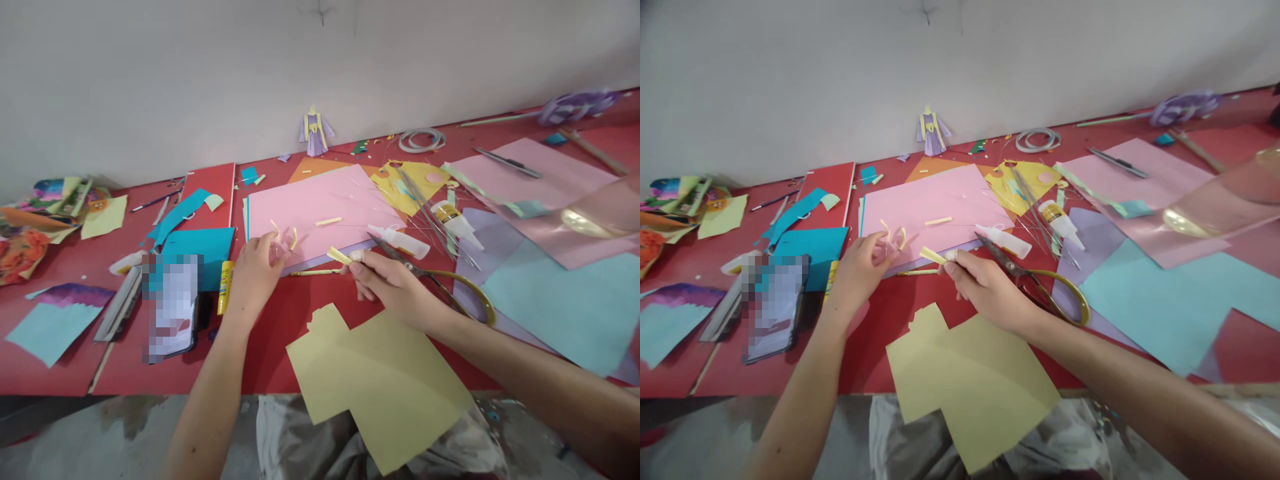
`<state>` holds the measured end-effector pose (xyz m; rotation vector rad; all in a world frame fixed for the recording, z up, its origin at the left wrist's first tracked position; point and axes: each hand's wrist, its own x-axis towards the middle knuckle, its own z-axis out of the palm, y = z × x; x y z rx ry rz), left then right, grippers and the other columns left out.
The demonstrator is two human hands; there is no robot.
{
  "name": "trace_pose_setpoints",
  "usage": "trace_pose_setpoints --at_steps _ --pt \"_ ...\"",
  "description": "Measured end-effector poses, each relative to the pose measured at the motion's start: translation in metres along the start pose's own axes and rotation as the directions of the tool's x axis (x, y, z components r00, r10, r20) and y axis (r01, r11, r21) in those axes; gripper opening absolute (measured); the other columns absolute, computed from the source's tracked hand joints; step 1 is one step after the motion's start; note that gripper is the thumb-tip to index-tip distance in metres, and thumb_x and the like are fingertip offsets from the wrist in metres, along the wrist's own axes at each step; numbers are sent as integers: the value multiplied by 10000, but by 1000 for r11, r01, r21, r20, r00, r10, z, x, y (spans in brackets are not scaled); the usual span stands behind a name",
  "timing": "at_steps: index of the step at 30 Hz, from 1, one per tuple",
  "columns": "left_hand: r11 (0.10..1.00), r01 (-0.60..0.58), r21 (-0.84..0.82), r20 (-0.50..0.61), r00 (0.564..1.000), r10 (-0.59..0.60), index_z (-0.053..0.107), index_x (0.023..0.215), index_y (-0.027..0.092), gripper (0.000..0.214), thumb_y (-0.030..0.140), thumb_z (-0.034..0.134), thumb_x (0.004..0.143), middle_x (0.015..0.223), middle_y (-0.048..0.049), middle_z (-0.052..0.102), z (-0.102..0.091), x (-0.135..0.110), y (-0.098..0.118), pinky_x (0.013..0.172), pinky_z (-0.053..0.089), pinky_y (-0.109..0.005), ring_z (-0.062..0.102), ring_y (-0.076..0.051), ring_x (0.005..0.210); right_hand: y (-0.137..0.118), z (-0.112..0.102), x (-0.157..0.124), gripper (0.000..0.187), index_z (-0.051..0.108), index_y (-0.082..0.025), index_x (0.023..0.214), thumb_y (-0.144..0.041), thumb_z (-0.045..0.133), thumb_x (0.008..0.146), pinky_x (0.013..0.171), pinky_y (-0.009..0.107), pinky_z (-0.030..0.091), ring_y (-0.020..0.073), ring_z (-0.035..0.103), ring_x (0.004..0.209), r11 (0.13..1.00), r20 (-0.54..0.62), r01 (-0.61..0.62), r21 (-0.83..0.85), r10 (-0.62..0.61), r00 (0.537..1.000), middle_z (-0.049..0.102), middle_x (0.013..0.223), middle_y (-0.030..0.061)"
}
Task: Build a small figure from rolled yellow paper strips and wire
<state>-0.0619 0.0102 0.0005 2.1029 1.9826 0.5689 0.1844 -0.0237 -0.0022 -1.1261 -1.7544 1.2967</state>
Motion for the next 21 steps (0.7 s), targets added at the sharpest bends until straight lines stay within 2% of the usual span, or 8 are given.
trace_pose_setpoints --at_steps 3,5,9,11,13,15,18,21 --pt "993 46 -113 83 996 -36 511 1305 211 471 226 616 846 1059 -72 649 -1 1 -1 814 506 -362 624 -206 880 -4 -1 0 313 502 -191 795 -391 395 1009 571 243 387 101 507 587 997 9 42 -71 -41 999 511 631 -40" --pt "981 56 -184 124 992 -33 512 1301 201 484 243 625 833 1000 -55 646 -3 2 -3 770 503 -335 615 -189 835 -7 -1 0 313 491 -192 775 -369 390 1013 568 238 389 99 510 584 992 22 76 -104 -74 997 515 630 -36" --pt "954 52 -297 157 988 -5 596 1150 178 365 269 639 799 950 -48 633 -5 4 -4 772 496 -334 602 -183 811 -10 -2 -1 307 470 -192 748 -310 387 1019 570 223 405 94 511 585 965 49 207 -159 -202 978 516 650 -26" --pt "927 45 -373 169 985 21 621 1013 180 221 242 616 801 991 -52 635 -7 3 -2 780 498 -327 609 -175 822 -10 -3 0 266 486 -190 773 -258 398 1015 569 221 406 97 505 593 913 62 343 -220 -338 939 516 670 -18" --pt "890 51 -454 191 981 41 608 936 187 128 228 593 817 1027 -51 643 -9 2 1 779 503 -312 621 -174 858 -9 -5 0 203 513 -187 826 -201 414 1002 557 224 400 104 491 594 820 71 488 -298 -491 868 512 689 -9" --pt "838 69 -541 228 971 68 591 926 195 95 244 585 845 991 -41 663 -11 0 5 792 508 -306 634 -176 886 -8 -9 0 143 543 -185 906 -158 428 985 542 229 397 112 486 592 728 58 581 -365 -604 795 510 710 -1" --pt "712 80 -698 234 965 120 592 987 205 129 300 568 903 887 -23 683 -16 -2 12 829 517 -301 657 -157 862 -5 -15 0 161 567 -187 1035 -112 444 963 568 244 423 128 513 626 659 -6 637 -401 -697 717 517 730 7" --pt "590 14 -807 120 983 141 629 989 207 131 309 576 925 826 -12 676 -21 -5 17 764 534 -251 654 -123 784 -3 -21 0 216 581 -198 1079 -90 441 955 602 262 449 140 529 650 656 -82 648 -389 -724 684 529 735 14"
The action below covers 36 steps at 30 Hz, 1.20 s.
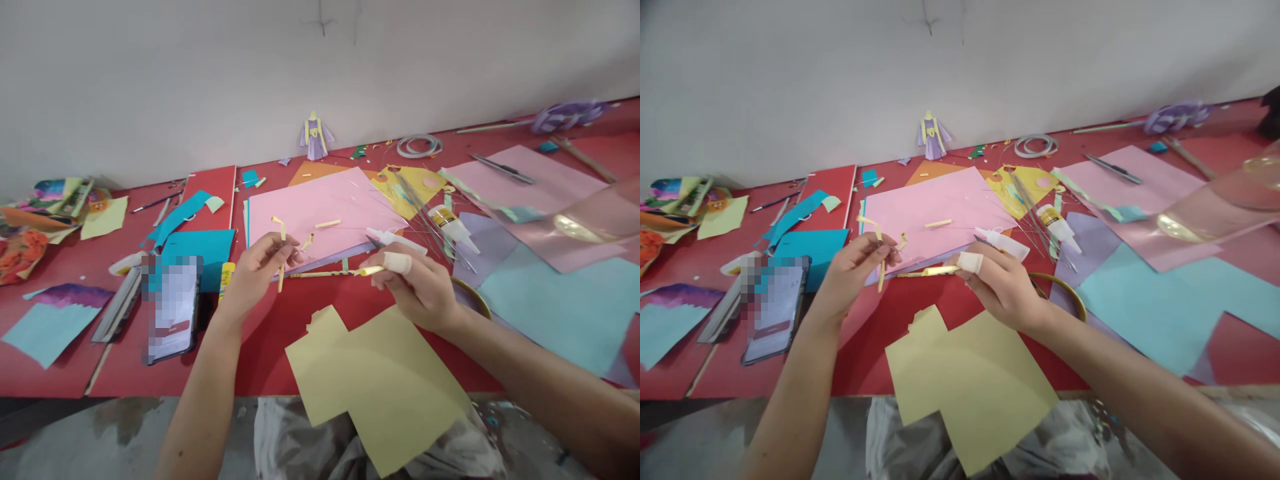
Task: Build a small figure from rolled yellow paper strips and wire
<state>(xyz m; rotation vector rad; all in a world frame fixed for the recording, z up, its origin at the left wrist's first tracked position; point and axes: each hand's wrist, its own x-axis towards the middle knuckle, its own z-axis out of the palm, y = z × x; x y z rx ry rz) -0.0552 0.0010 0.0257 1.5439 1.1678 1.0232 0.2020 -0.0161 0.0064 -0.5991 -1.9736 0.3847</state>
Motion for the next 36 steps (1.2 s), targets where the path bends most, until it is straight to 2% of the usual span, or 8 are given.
trace_pose_setpoints --at_steps 3,7,12,18,26,33,36 --pt "978 -156 -137 -89 985 145 636 934 200 77 268 605 915 745 -2 665 5 -8 6 631 538 -224 625 -99 643 3 -1 0 213 600 -211 1066 -118 436 966 586 267 454 141 538 631 999 -15 -16 -44 16 1000 561 748 25" --pt "903 -401 -156 -231 903 362 634 932 199 37 191 610 905 689 3 653 18 -21 15 529 530 -223 646 -114 607 3 0 3 214 614 -229 1090 -155 449 975 571 262 455 142 571 638 993 12 26 -117 -25 1000 602 768 30" --pt "818 -552 -163 -250 825 507 641 975 189 107 128 590 903 726 -7 673 28 -29 20 445 524 -199 655 -107 579 1 0 4 261 598 -240 1159 -147 439 974 580 270 460 151 586 653 991 65 14 -132 -6 998 614 787 37" --pt "811 -573 -120 -270 805 528 643 986 208 125 128 600 900 696 11 649 28 -32 20 428 536 -165 666 -96 577 2 0 1 276 583 -245 1185 -145 458 960 568 278 464 156 577 637 983 87 21 -184 -5 996 609 794 37" --pt "816 -577 -49 -205 805 557 633 1038 212 191 95 589 894 726 10 665 26 -35 15 458 565 -168 682 -101 616 1 -1 2 308 561 -254 1213 -125 457 954 574 281 473 156 581 655 978 103 25 -205 -4 995 620 822 46" --pt "790 -607 86 -181 770 612 660 1002 185 169 94 618 867 775 -7 706 20 -37 15 460 556 -178 668 -93 600 1 -1 1 279 572 -254 1196 -158 449 965 550 281 449 159 579 625 972 90 7 -236 14 996 614 783 36" --pt "746 -641 179 -149 732 665 685 927 188 92 141 628 873 715 2 701 18 -37 14 479 558 -189 658 -90 580 0 0 3 308 561 -247 1222 -132 455 957 570 277 463 159 602 652 978 90 19 -209 0 996 632 806 42"
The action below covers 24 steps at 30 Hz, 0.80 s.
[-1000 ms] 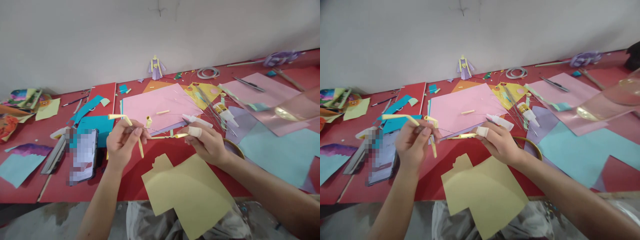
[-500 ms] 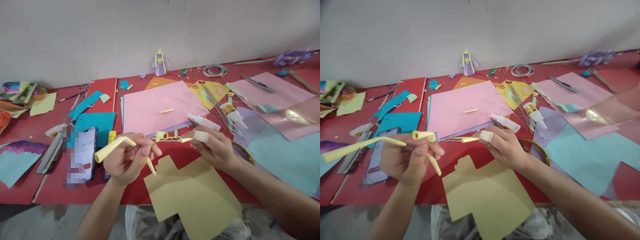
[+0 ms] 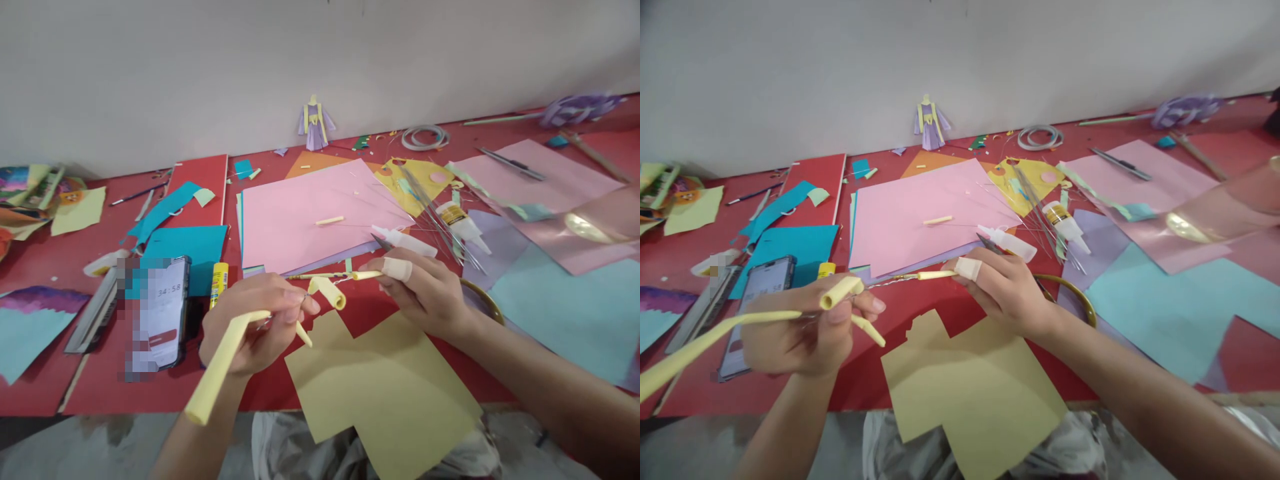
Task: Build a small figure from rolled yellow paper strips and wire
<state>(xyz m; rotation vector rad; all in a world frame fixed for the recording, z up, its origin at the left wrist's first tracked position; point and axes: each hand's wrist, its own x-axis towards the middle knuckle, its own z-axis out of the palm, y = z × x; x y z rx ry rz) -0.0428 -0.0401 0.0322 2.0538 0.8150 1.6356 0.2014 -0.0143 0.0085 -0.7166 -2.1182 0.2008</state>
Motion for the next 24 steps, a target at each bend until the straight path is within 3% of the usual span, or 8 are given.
trace_pose_setpoints --at_steps 7,12,15,19,24 --pt "984 -168 63 54 985 165 649 988 200 121 153 587 895 745 -30 734 2 8 1 501 573 -239 685 -129 621 -1 0 0 276 598 -245 1174 -145 454 960 565 279 472 158 609 637 999 0 -31 -18 31 1000 646 814 48" --pt "984 -170 52 195 968 157 635 961 201 136 203 500 953 690 -37 725 0 17 5 533 575 -255 696 -141 603 -1 0 0 287 576 -248 1195 -131 448 966 559 277 465 154 595 639 999 2 -31 -14 31 1000 624 783 39" --pt "991 -133 35 101 987 129 642 992 213 113 180 560 922 760 -25 740 0 11 3 528 577 -240 699 -131 632 -2 0 1 291 575 -247 1198 -129 443 967 579 280 480 161 623 681 1000 7 -27 1 27 1000 632 798 47" --pt "999 48 -3 24 999 -47 669 908 212 83 149 620 883 733 7 727 1 2 3 457 542 -185 672 -99 588 -3 -1 1 283 579 -262 1192 -145 451 968 596 279 500 163 650 704 1000 10 -24 -17 24 1000 663 853 56" --pt "998 67 15 46 997 -68 688 962 221 113 171 615 891 777 -3 740 1 0 3 466 557 -194 676 -99 595 -4 -1 0 291 582 -270 1192 -142 450 967 590 281 500 162 643 672 999 8 -40 -28 40 999 671 853 55"
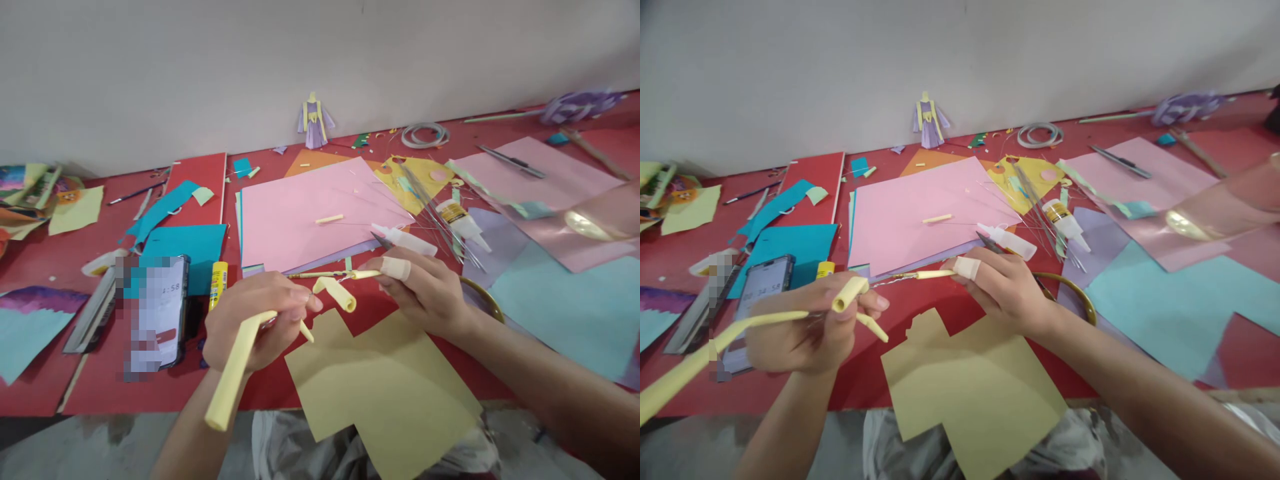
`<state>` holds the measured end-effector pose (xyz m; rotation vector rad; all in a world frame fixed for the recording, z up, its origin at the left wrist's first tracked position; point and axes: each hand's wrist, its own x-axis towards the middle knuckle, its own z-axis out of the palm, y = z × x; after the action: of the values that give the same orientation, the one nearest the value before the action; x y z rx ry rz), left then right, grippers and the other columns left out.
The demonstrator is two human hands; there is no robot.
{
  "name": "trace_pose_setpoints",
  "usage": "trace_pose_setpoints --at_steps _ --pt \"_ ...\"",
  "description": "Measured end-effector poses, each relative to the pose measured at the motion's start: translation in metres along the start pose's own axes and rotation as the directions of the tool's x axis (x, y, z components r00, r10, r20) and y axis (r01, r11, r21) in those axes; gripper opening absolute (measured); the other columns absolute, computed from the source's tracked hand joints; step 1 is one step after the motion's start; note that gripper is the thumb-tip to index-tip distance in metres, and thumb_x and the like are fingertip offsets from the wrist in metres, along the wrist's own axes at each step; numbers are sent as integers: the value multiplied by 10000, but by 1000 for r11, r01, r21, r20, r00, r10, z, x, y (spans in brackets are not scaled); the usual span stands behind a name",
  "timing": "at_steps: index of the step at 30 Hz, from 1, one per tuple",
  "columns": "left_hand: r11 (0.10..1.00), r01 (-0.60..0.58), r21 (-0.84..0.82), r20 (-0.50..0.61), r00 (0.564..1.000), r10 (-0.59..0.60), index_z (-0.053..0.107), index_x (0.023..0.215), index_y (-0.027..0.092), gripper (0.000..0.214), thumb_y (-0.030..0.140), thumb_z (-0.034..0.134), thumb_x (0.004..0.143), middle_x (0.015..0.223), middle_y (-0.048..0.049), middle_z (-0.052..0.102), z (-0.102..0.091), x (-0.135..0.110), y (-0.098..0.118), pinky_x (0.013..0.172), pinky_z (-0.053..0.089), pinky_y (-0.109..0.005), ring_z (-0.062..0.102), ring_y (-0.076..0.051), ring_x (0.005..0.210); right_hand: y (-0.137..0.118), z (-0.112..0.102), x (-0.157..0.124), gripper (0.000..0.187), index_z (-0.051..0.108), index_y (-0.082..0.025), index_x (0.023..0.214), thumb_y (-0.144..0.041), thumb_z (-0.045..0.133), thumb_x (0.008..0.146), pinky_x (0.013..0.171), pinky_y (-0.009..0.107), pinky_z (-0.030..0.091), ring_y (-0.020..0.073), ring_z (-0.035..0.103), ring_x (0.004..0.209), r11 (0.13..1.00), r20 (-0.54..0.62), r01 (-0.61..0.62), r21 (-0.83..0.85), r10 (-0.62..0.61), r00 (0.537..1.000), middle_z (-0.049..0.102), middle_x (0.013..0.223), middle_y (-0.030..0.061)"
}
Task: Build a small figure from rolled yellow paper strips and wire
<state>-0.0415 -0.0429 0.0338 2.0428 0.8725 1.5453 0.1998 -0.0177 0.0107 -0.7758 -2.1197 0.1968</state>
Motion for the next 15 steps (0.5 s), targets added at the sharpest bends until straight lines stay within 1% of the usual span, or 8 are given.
trace_pose_setpoints --at_steps 3,6,9,12,13,15 --pt "995 -103 4 -1 995 103 669 1011 228 160 149 611 884 787 -8 744 1 1 -4 504 584 -221 698 -121 654 0 0 0 289 585 -263 1186 -133 455 963 578 274 487 154 621 655 1000 -1 0 8 0 1000 659 850 53" --pt "983 -182 33 -1 983 183 658 1044 219 187 140 608 882 782 -17 742 0 5 -5 504 581 -225 700 -128 664 1 0 0 274 590 -252 1172 -133 458 964 571 267 473 148 605 659 1000 3 1 17 -1 1000 644 838 52" --pt "976 -209 54 52 977 206 673 960 195 118 167 567 915 760 -45 740 -1 11 -1 533 579 -245 700 -137 645 1 0 0 277 586 -251 1178 -129 461 963 567 263 467 144 603 664 999 5 1 34 -1 1000 639 836 47" --pt "978 -207 2 143 968 204 665 962 206 127 184 544 933 749 -53 741 -3 16 2 537 576 -268 709 -154 637 2 0 0 281 581 -253 1185 -130 466 961 559 267 463 143 589 642 999 1 -4 47 4 1000 630 817 40" --pt "980 -200 -19 153 968 201 662 961 210 122 186 546 933 757 -53 744 -3 16 1 541 578 -271 715 -160 648 2 0 0 278 581 -253 1183 -130 463 962 556 268 462 143 587 637 999 2 -4 48 4 1000 629 816 40" --pt "981 -184 -70 131 973 191 657 968 213 112 180 557 930 791 -55 753 -3 14 -1 548 587 -269 725 -166 681 2 0 0 271 583 -250 1166 -126 447 967 551 265 457 141 585 636 999 9 4 51 -4 1000 632 823 43"
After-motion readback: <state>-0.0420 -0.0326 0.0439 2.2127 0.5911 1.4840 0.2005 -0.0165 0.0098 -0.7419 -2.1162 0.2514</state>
